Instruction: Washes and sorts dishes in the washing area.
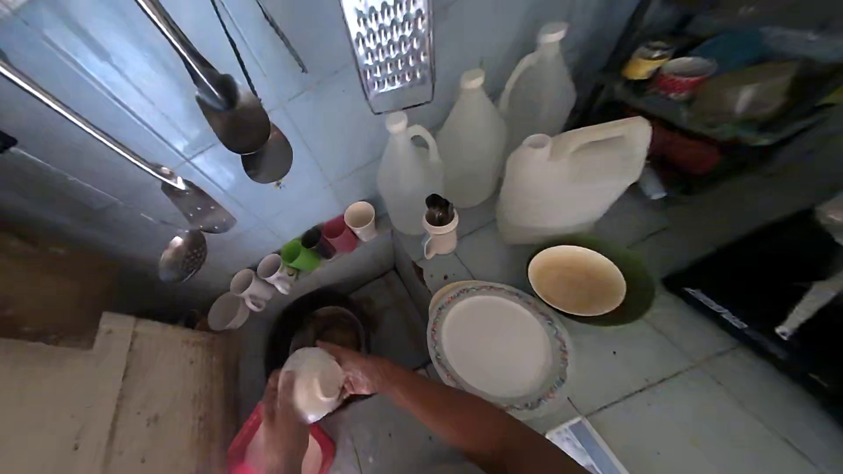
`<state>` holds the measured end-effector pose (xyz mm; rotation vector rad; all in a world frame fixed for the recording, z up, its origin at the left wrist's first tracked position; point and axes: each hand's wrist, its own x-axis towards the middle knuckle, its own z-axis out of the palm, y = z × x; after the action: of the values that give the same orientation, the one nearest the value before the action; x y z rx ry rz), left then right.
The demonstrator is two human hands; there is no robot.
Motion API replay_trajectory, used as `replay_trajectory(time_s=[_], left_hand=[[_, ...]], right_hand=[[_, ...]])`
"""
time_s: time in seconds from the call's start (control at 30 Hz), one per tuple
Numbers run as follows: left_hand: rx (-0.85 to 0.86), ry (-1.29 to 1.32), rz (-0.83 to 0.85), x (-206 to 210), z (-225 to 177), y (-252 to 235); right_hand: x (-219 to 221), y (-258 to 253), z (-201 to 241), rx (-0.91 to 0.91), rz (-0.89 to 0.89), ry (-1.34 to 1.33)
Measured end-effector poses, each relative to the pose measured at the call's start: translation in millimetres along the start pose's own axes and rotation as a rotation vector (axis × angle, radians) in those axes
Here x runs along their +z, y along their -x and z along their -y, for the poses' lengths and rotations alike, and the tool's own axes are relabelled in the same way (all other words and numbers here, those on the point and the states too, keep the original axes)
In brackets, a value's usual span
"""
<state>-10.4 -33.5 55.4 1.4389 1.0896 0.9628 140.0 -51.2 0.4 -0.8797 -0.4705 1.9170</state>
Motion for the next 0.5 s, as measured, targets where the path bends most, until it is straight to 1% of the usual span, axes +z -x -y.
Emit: replay_trajectory(time_s=[0.03, 0.07, 0.1, 0.13, 0.17, 0.2, 0.23, 0.27, 0.3, 0.33, 0.4, 0.47, 0.5], left_hand=[[-0.014, 0.059, -0.067, -1.7, 6.2, -5.1], [-0.051, 0.052, -0.109, -5.1, 15.6, -9.6], [-0.107, -0.034, -0.111, -11.4, 26.9, -13.2], [-0.184, -0.155, -0.089, -18.5, 36.4, -15.3], [-0.221, -0.295, -0.039, -26.7, 44.4, -16.3], [-0.200, -0.423, 0.042, -37.2, 48.6, -15.7], [-0.135, -0.532, 0.095, -47.1, 51.5, -14.2], [-0.081, -0.598, 0.121, -56.1, 50.7, -10.7], [-0.042, -0.631, 0.122, -65.6, 48.6, -5.7], [-0.019, -0.640, 0.096, -76.9, 48.8, -0.4], [-0.008, -0.638, 0.005, -99.8, 55.1, 8.2], [-0.079, -0.602, -0.064, -116.5, 64.6, 13.7], [-0.116, -0.608, -0.081, -124.8, 75.8, 15.1]], right_hand=[[3.1, 2.7, 1.7, -0.039, -0.042, -0.054], [7.2, 7.5, 4.8, -0.095, -0.079, -0.112], [11.3, 14.8, 8.8, -0.168, -0.093, -0.144], [14.7, 24.2, 12.8, -0.240, -0.105, -0.117], [17.4, 35.8, 16.7, -0.315, -0.141, -0.024], [18.2, 49.9, 20.4, -0.405, -0.204, 0.125], [15.4, 65.4, 24.2, -0.500, -0.310, 0.321], [9.6, 83.0, 29.5, -0.566, -0.457, 0.524], [1.6, 101.4, 37.0, -0.572, -0.620, 0.700], [-9.5, 118.3, 44.8, -0.534, -0.774, 0.842], [-40.2, 147.3, 56.9, -0.460, -1.082, 1.026], [-80.0, 175.2, 58.0, -0.425, -1.363, 1.141], [-98.7, 189.7, 55.7, -0.390, -1.470, 1.168]])
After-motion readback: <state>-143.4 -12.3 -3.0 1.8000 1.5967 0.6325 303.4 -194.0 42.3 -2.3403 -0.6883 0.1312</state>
